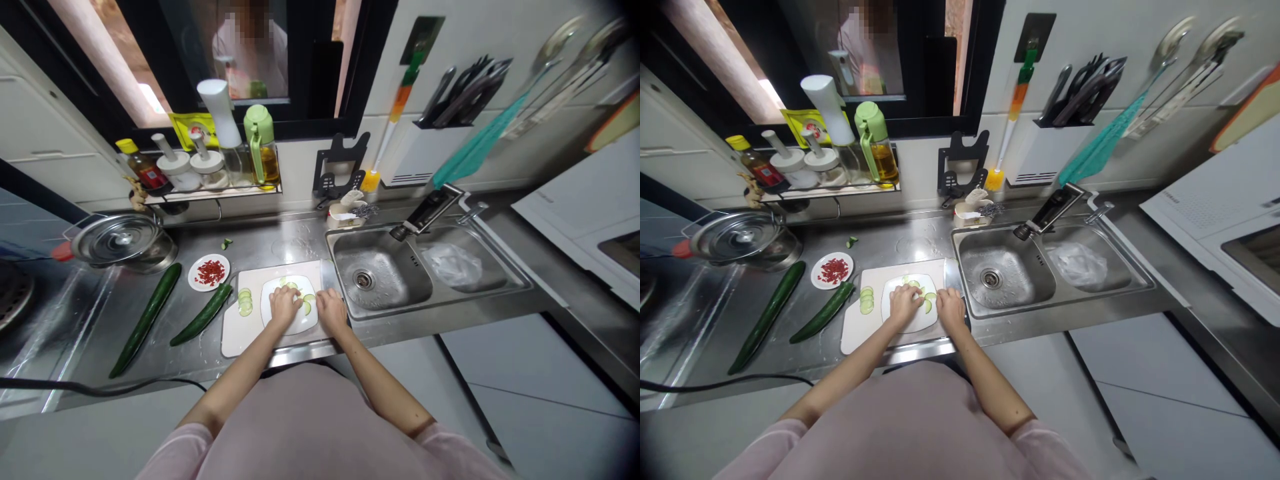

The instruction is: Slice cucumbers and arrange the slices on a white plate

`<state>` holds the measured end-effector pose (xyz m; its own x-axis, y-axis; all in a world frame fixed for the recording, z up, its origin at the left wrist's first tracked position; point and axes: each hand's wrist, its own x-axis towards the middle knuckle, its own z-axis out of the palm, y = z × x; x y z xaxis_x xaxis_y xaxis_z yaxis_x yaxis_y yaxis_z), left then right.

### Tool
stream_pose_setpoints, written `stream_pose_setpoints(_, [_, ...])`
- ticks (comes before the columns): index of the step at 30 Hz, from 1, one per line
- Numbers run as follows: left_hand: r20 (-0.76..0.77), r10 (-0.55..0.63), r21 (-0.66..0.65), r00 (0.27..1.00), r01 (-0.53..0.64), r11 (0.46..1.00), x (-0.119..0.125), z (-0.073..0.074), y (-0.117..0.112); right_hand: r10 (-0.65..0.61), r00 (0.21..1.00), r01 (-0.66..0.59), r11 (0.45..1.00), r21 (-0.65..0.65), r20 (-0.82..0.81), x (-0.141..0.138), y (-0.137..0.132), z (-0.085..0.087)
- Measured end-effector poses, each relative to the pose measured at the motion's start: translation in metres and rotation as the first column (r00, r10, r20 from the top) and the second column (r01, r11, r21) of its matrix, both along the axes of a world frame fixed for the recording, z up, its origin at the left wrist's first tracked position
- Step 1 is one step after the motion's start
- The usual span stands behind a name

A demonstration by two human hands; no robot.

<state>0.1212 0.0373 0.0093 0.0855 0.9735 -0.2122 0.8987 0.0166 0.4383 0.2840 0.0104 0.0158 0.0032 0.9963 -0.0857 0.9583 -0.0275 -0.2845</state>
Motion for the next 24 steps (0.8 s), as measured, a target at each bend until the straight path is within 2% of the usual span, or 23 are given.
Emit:
stream_pose_setpoints(6, [0.009,0.005,0.005,1.000,-0.005,1.000,0.001,0.000,0.001,-0.100,0.994,0.098,0.994,-0.038,-0.048,0.000,0.008,-0.003])
stream_pose_setpoints(12, [0.033,0.024,0.016,0.999,-0.024,1.000,0.001,-0.002,0.001,-0.132,0.988,0.127,0.990,-0.059,-0.082,0.000,0.010,-0.008])
stream_pose_setpoints(14, [0.070,0.052,0.018,0.996,-0.053,0.998,0.000,-0.001,0.002,-0.141,0.984,0.137,0.990,-0.044,-0.112,0.001,0.010,-0.009])
stream_pose_setpoints(16, [0.144,0.133,0.018,0.981,-0.137,0.990,-0.004,0.001,0.004,-0.152,0.978,0.151,0.988,-0.023,-0.146,0.002,0.010,-0.008])
stream_pose_setpoints(18, [0.251,0.265,0.023,0.931,-0.279,0.960,-0.012,0.002,0.006,-0.162,0.971,0.165,0.986,0.004,-0.174,0.003,0.011,-0.006])
stream_pose_setpoints(20, [0.387,0.390,0.032,0.835,-0.435,0.900,-0.022,0.003,0.008,-0.160,0.967,0.171,0.985,0.037,-0.198,0.005,0.012,-0.003])
stream_pose_setpoints(22, [0.537,0.455,0.038,0.710,-0.560,0.828,-0.033,0.004,0.009,-0.142,0.966,0.161,0.984,0.076,-0.218,0.006,0.012,-0.001])
stream_pose_setpoints(24, [0.653,0.472,0.043,0.593,-0.651,0.758,-0.044,0.003,0.007,-0.114,0.968,0.141,0.984,0.109,-0.225,0.004,0.013,0.001])
